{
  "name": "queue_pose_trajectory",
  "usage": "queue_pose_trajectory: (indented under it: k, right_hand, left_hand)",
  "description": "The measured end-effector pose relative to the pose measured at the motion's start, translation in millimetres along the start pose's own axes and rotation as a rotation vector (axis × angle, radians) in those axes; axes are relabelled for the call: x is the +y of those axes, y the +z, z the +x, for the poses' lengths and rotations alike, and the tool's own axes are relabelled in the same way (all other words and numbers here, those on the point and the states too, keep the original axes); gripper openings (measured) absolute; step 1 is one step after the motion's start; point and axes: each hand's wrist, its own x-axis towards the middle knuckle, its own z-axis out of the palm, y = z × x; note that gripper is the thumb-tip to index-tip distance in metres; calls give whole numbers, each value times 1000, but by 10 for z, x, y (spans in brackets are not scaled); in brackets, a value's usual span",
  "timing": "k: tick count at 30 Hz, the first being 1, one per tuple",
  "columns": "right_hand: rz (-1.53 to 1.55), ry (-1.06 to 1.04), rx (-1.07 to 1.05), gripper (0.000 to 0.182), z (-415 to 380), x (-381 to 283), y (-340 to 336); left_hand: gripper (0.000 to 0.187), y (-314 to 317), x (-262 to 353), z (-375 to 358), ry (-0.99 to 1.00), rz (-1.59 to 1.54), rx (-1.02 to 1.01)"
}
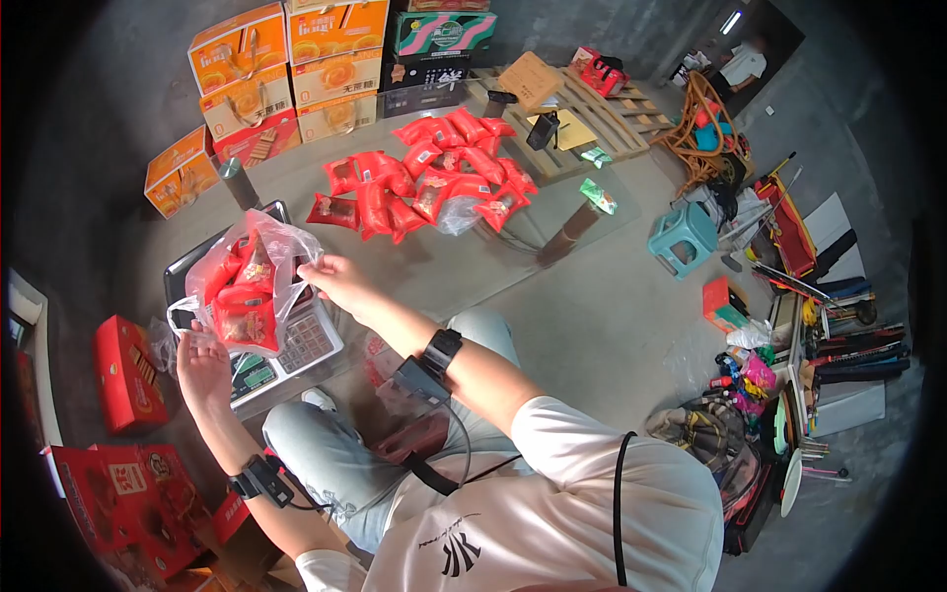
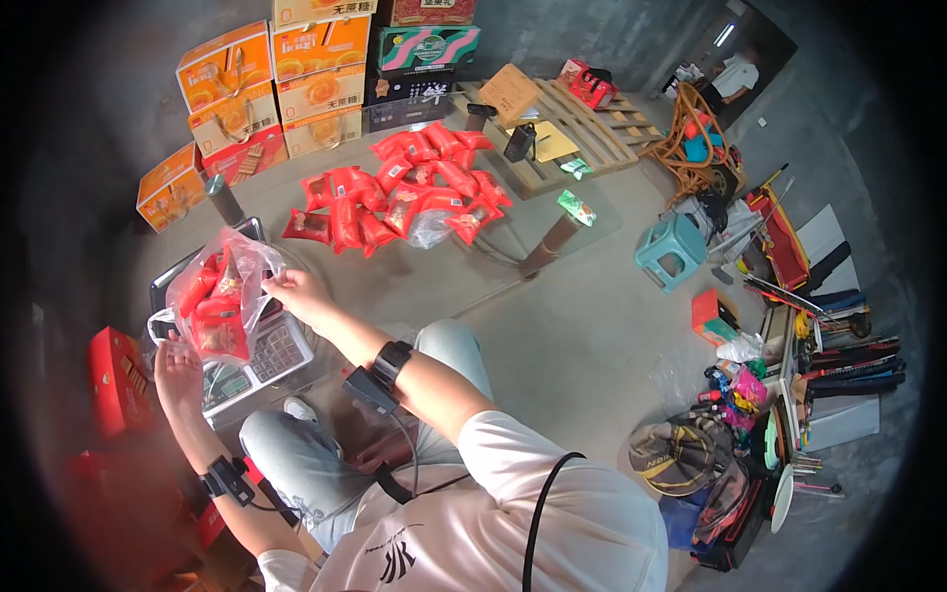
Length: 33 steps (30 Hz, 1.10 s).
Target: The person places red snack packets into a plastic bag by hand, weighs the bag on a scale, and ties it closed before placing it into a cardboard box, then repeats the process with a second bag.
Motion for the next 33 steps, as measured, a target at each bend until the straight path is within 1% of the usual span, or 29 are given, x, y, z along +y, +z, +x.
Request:
queue_pose_trajectory:
  k: [4,6,7,10,15,19,21,24,28,30,33]
  right_hand:
    - [-25,6,9,21,7,9,-42]
    - [-157,54,-25,27,19,12,-76]
    - [-157,55,-27,27,6,17,-82]
    - [-160,65,-29,29,6,18,-94]
    - [-153,58,-36,30,9,27,-111]
    - [-159,61,-30,30,-1,34,-115]
    - [-130,63,-27,30,-21,7,-113]
    - [-102,91,-6,29,-63,-57,-116]
    - [-121,77,0,28,-41,-21,-130]
    - [-123,74,17,26,-44,-7,-128]
    - [-124,62,38,24,-17,40,-130]
  left_hand:
    - [15,29,-5,-19,21,2,24]
    - [15,-1,3,7,-3,-26,-1]
    - [15,3,1,-8,-1,-26,1]
    - [18,54,-15,-41,14,-22,23]
    - [28,38,-1,-38,-17,-16,-9]
    - [24,46,-20,-52,-14,-18,-1]
    - [21,73,-47,-71,51,6,65]
    - [18,14,-38,-33,16,-10,18]
    - [18,16,-31,-34,21,0,15]
    - [18,73,-39,-53,25,-4,53]
    - [20,39,-30,-37,25,-18,38]
